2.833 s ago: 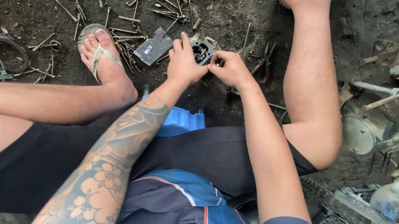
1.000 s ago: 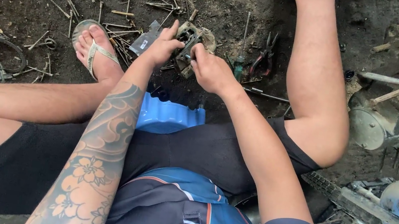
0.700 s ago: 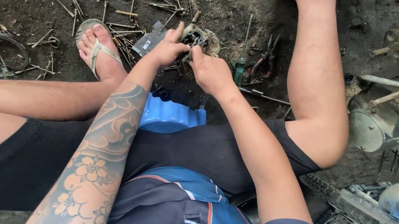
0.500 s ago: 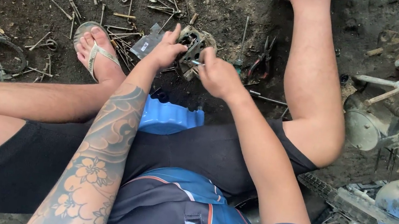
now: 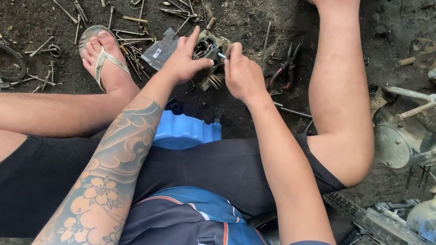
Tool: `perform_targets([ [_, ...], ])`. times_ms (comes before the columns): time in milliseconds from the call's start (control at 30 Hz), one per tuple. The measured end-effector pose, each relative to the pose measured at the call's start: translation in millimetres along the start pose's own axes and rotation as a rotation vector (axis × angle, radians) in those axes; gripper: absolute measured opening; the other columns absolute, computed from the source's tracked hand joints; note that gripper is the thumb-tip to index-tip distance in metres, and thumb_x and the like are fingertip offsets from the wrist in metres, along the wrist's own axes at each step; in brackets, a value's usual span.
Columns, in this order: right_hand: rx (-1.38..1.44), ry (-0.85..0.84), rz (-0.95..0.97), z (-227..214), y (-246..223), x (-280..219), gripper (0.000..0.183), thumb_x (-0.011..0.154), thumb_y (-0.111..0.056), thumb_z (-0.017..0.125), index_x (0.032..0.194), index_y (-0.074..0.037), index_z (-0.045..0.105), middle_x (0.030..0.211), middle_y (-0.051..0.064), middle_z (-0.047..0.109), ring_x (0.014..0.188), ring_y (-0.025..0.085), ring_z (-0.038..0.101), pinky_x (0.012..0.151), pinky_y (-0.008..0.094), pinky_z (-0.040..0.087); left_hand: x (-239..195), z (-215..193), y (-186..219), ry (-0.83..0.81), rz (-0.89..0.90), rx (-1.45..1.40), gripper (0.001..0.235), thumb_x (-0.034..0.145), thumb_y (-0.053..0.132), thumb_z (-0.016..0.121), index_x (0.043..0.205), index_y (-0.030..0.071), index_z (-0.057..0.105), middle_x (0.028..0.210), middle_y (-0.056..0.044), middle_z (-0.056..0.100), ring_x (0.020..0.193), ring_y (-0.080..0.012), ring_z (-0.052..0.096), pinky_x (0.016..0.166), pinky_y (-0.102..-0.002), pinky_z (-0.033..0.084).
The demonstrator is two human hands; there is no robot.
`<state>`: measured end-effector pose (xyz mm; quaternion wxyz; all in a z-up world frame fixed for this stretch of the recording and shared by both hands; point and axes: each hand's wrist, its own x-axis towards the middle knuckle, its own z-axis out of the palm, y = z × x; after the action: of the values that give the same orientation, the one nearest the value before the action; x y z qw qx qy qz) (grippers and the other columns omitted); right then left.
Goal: Cleaning and inspecting a motorcycle engine head using a pick and pliers to remove debris and check components.
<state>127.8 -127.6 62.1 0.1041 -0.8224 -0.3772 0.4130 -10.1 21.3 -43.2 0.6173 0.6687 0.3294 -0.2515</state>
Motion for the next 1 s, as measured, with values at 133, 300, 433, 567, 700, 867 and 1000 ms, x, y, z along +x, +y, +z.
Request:
perform_targets([
  [133, -0.033, 0.017, -0.001, 4, 2, 1, 0.011, 0.106, -0.020, 0.037, 0.114, -0.013, 0.035, 0.081, 0.023, 0.068, 0.065, 0.047, 0.069, 0.062, 0.056, 0.052, -18, 2, 26, 0.057, 0.032, 0.097, 0.099, 0.082, 0.054, 0.076, 0.163, 0.036, 0.022, 0.145, -0.014, 0.041, 0.133, -0.0472, 0.053, 0.112, -0.056, 0.046],
  [300, -0.074, 0.035, -0.037, 12, 5, 0, 0.007, 0.108, -0.017, 0.036, 0.113, -0.013, 0.036, 0.076, 0.019, 0.067, 0.058, 0.041, 0.067, 0.058, 0.052, 0.051, -22, 18, 20, 0.160, 0.057, 0.081, 0.092, 0.081, 0.053, 0.078, 0.155, 0.032, 0.027, 0.137, -0.015, 0.042, 0.127, -0.0516, 0.055, 0.108, -0.058, 0.047],
  [433, -0.299, 0.140, -0.124, 30, 10, 1, 0.008, 0.108, -0.017, 0.037, 0.108, -0.011, 0.042, 0.068, 0.019, 0.063, 0.047, 0.036, 0.061, 0.050, 0.047, 0.051, -26, 19, 22, 0.188, 0.051, 0.045, 0.096, 0.084, 0.055, 0.077, 0.155, 0.028, 0.019, 0.142, -0.019, 0.040, 0.127, -0.0532, 0.054, 0.110, -0.060, 0.046],
  [567, -0.572, 0.183, -0.179, 46, 15, 11, 0.007, 0.105, -0.018, 0.039, 0.101, -0.014, 0.044, 0.064, 0.006, 0.057, 0.045, 0.023, 0.061, 0.051, 0.038, 0.053, -23, 22, 18, 0.205, 0.038, 0.051, 0.096, 0.086, 0.052, 0.077, 0.156, 0.025, 0.018, 0.142, -0.020, 0.041, 0.127, -0.0529, 0.055, 0.109, -0.061, 0.046],
  [700, -0.359, 0.151, -0.063, 37, 2, 5, 0.010, 0.108, -0.018, 0.037, 0.106, -0.010, 0.043, 0.066, 0.007, 0.057, 0.044, 0.024, 0.060, 0.048, 0.040, 0.051, -27, 24, 24, 0.219, 0.021, 0.063, 0.098, 0.086, 0.052, 0.077, 0.158, 0.023, 0.016, 0.142, -0.020, 0.042, 0.127, -0.0538, 0.054, 0.108, -0.062, 0.047],
  [867, -0.070, 0.087, 0.052, 26, -3, 3, 0.012, 0.108, -0.017, 0.042, 0.111, -0.006, 0.040, 0.071, 0.016, 0.061, 0.052, 0.036, 0.066, 0.049, 0.046, 0.051, -28, 29, 24, 0.252, 0.038, 0.084, 0.100, 0.085, 0.052, 0.078, 0.158, 0.022, 0.016, 0.136, -0.020, 0.043, 0.123, -0.0549, 0.056, 0.105, -0.061, 0.050],
  [1000, 0.324, 0.051, 0.165, 27, 19, 7, 0.017, 0.108, -0.019, 0.044, 0.118, -0.005, 0.038, 0.092, 0.025, 0.071, 0.080, 0.046, 0.071, 0.071, 0.054, 0.053, -29, 28, 27, 0.250, 0.056, 0.129, 0.103, 0.083, 0.054, 0.080, 0.158, 0.019, 0.017, 0.135, -0.020, 0.043, 0.121, -0.0548, 0.057, 0.104, -0.062, 0.051],
])
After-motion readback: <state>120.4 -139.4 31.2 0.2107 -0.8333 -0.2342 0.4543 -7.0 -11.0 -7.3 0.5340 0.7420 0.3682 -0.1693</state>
